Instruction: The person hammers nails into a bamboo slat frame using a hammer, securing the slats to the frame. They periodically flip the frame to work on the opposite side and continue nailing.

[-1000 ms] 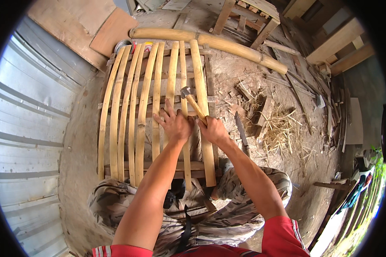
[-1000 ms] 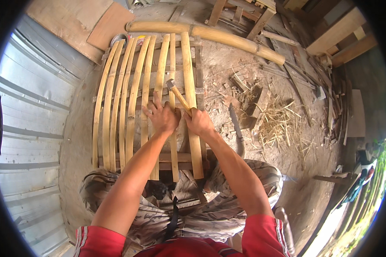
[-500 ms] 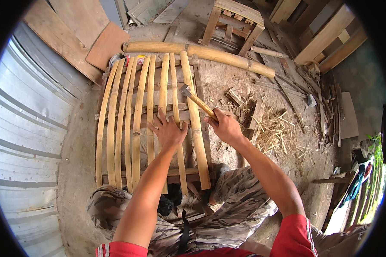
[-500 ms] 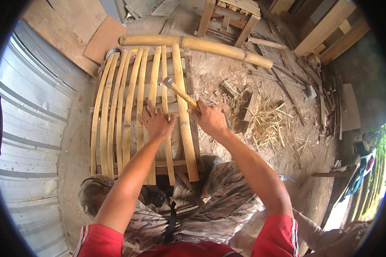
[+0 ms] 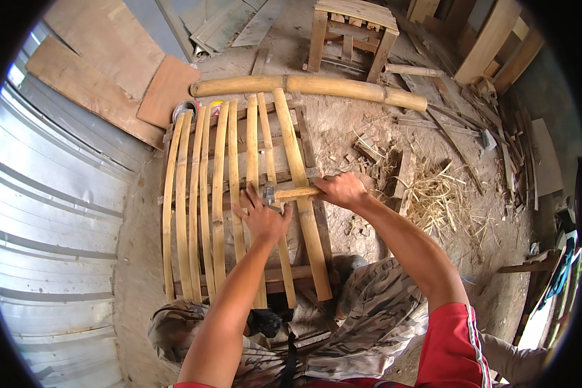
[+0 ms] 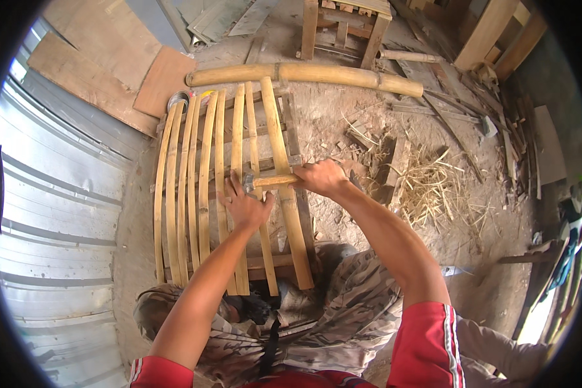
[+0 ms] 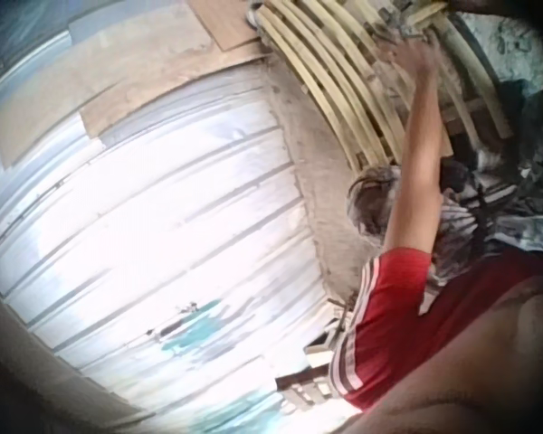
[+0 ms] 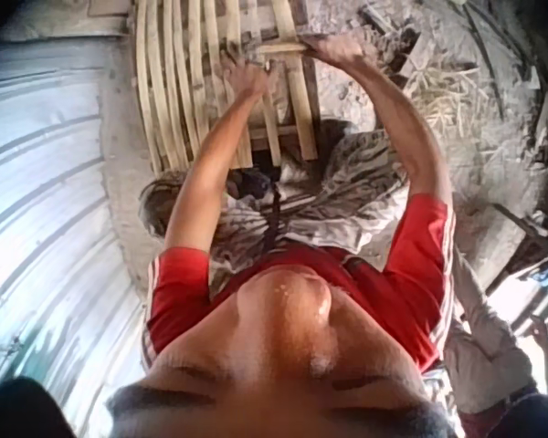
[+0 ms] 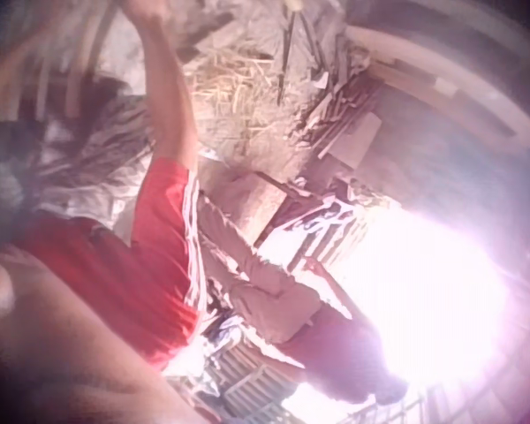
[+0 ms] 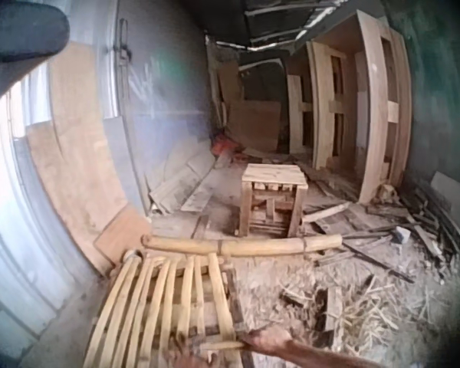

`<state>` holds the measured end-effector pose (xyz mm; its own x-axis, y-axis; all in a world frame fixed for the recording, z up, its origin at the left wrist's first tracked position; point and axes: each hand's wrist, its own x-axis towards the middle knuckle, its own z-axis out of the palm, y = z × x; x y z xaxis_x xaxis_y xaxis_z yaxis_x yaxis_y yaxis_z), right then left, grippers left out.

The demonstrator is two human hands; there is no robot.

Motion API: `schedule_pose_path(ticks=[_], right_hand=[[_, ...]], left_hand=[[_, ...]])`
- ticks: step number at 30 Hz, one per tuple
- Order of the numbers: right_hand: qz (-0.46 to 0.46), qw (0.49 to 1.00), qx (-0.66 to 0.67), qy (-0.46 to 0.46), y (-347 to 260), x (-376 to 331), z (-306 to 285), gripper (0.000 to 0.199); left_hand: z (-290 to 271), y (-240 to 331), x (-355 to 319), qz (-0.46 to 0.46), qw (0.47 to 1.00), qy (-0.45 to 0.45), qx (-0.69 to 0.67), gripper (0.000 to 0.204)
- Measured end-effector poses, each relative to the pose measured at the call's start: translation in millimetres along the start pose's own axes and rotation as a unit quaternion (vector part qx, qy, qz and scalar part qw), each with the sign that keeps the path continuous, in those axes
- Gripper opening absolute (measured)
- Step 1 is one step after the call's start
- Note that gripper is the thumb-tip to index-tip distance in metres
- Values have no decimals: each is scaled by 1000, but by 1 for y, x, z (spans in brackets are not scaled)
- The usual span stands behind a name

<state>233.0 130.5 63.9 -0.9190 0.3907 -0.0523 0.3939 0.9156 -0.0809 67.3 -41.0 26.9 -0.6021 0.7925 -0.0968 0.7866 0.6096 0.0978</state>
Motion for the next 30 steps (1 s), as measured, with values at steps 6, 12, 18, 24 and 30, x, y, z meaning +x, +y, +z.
schedule_pose_path(ticks=[6, 12, 18, 24, 30], right_hand=[[44, 999, 16, -21, -17, 18, -12, 51], [-27, 996, 35, 74, -2, 19, 12, 50], [-27, 995, 39, 93, -1, 15, 9, 49], [-8, 999, 35, 9, -10, 20, -6, 51], [-3, 999, 36, 33, 6, 7, 10, 54]], left_hand=[[0, -1, -3, -7, 1000, -19, 0, 65], [27, -6, 2, 35, 993, 112, -11, 62], [8, -1, 0, 9, 999, 35, 0, 64], [5, -3, -2, 3, 999, 42, -12, 58], [-8, 11, 0, -11, 1000, -23, -15, 52]])
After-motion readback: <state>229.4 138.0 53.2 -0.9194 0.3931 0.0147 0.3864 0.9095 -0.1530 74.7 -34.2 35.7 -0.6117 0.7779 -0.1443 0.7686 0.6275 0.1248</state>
